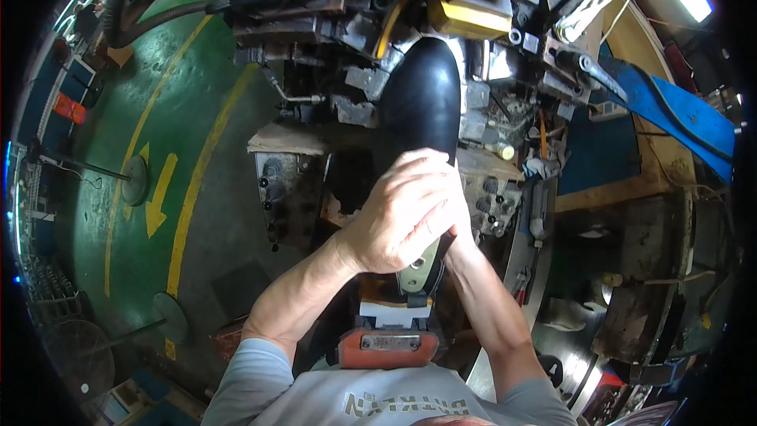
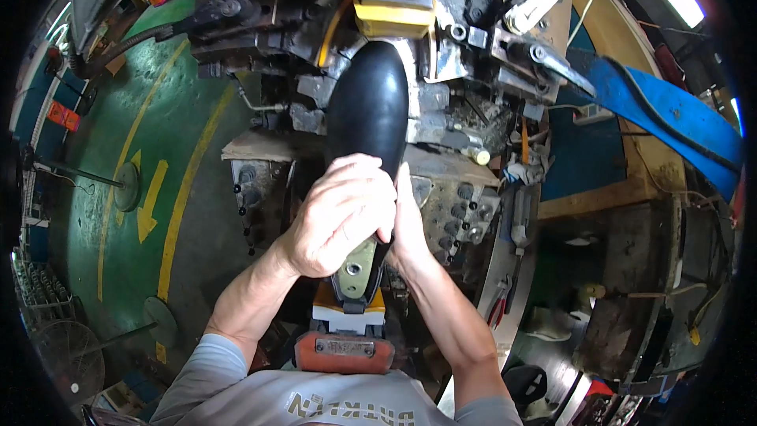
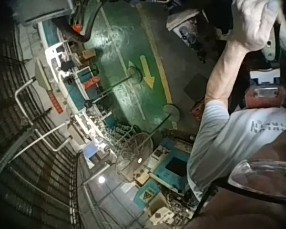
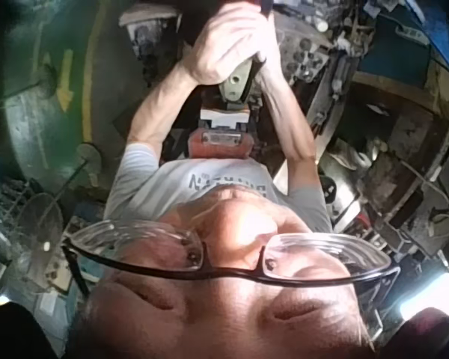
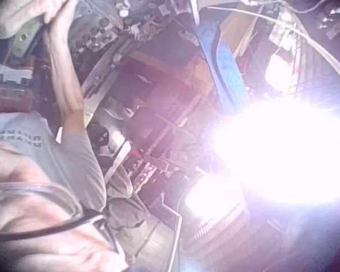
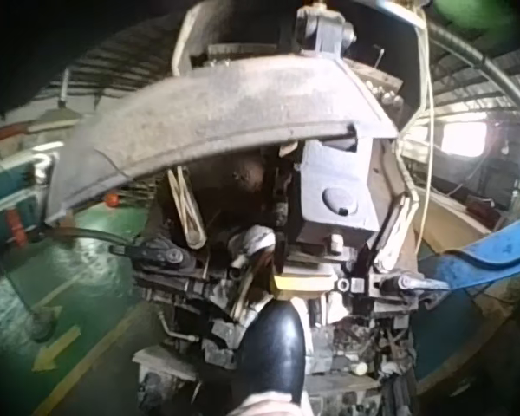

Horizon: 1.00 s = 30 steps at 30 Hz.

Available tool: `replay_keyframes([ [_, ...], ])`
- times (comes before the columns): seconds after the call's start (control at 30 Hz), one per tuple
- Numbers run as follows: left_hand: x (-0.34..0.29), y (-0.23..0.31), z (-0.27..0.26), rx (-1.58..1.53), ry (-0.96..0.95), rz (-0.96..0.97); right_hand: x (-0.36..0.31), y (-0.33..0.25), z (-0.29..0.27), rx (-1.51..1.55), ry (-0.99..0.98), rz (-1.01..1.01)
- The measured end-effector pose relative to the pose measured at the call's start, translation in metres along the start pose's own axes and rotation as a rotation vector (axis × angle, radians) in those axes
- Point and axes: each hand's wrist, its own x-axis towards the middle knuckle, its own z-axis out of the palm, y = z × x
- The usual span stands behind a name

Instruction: The person repeatedly places black leather shoe uppers onto a last mounted on a machine, secures them, and removes them. The person then places the shoe uppers onto a nearby metal table. This cycle is repeated multiple times throughout the video.

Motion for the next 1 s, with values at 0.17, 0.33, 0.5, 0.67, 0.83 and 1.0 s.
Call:
replay_keyframes([
  [0.17,-0.004,0.002,-0.01,-0.048,-0.074,-0.071,-0.02,0.004,0.009,0.266,-0.014,0.041],
  [0.33,-0.047,-0.021,0.02,-0.618,0.768,-0.824,-0.019,0.014,0.01,0.443,-0.114,0.061],
  [0.5,-0.069,-0.026,0.032,-0.933,0.613,-1.078,-0.02,0.015,0.008,0.475,-0.024,0.083],
  [0.67,-0.083,-0.031,0.041,-1.123,0.662,-1.005,-0.019,0.02,0.003,0.466,-0.012,0.069],
  [0.83,-0.087,-0.039,0.043,-1.052,0.617,-0.964,-0.01,0.035,-0.014,0.356,-0.038,-0.033],
  [1.0,-0.104,-0.056,0.042,-0.932,0.972,-1.021,-0.013,0.026,-0.014,0.244,-0.012,0.017],
])
